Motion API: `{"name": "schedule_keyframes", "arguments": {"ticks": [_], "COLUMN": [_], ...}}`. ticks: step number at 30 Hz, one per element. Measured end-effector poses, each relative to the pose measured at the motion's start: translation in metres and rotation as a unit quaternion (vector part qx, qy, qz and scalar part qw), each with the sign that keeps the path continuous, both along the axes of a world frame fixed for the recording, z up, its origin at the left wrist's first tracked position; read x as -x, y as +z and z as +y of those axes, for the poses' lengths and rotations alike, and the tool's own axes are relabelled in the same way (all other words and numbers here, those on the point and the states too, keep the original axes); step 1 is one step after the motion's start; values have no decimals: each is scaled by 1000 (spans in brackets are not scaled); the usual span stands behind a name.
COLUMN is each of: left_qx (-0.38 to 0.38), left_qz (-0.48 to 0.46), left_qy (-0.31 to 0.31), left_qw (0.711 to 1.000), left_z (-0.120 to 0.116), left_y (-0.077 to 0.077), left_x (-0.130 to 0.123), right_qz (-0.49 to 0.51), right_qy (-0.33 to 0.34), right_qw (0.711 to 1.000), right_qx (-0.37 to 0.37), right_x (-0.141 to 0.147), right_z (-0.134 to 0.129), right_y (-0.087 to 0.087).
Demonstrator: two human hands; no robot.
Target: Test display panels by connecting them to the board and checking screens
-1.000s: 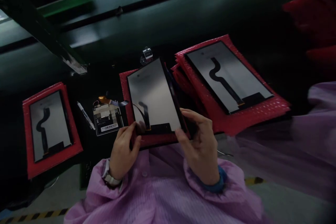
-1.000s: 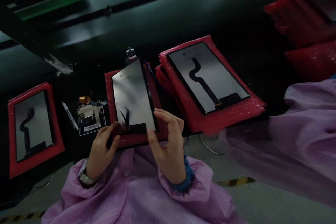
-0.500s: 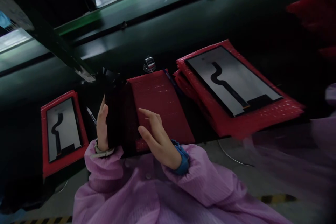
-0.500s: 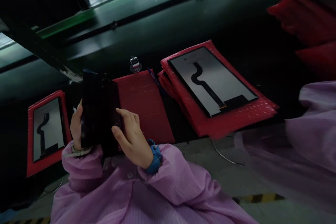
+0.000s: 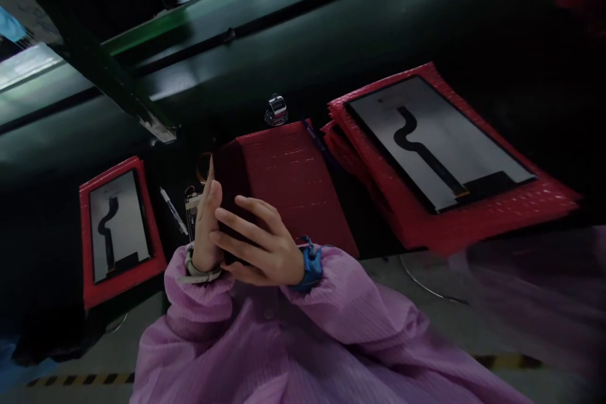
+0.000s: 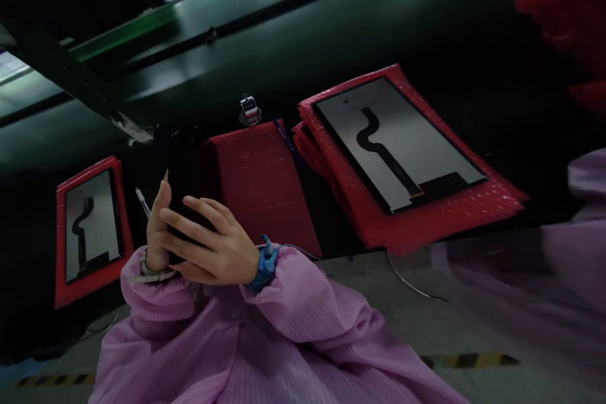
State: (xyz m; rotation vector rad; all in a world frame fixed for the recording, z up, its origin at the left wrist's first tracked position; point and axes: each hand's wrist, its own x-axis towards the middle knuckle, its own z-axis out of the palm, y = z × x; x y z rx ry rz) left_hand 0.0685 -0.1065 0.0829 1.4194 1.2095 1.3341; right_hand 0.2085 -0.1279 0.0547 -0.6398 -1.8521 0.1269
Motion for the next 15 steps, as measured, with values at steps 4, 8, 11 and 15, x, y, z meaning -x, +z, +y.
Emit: {"name": "schedule_keyframes", "arguments": {"ticks": [4,8,11,15], "left_qx": [6,-55,-58,-80], "left_qz": [-108,198,444,594], "left_qy": [54,183,128,82], "left_qw": [993,961,885,796], "left_z": [-9,-34,-49,-54], "left_y": [7,-19,-45,-63], "left_x": [-6,20,33,29], "right_qz": [58,133,143,149], "right_qy": [-39,-105,-127,-93], "right_qw": [997,984,981,984], "right_qx": [-41,-45,-23,-14], "right_x": [-4,-5,-7,-11], "right_z": [4,2,0,-1], "right_y": [-17,-27,-29,-31]}}
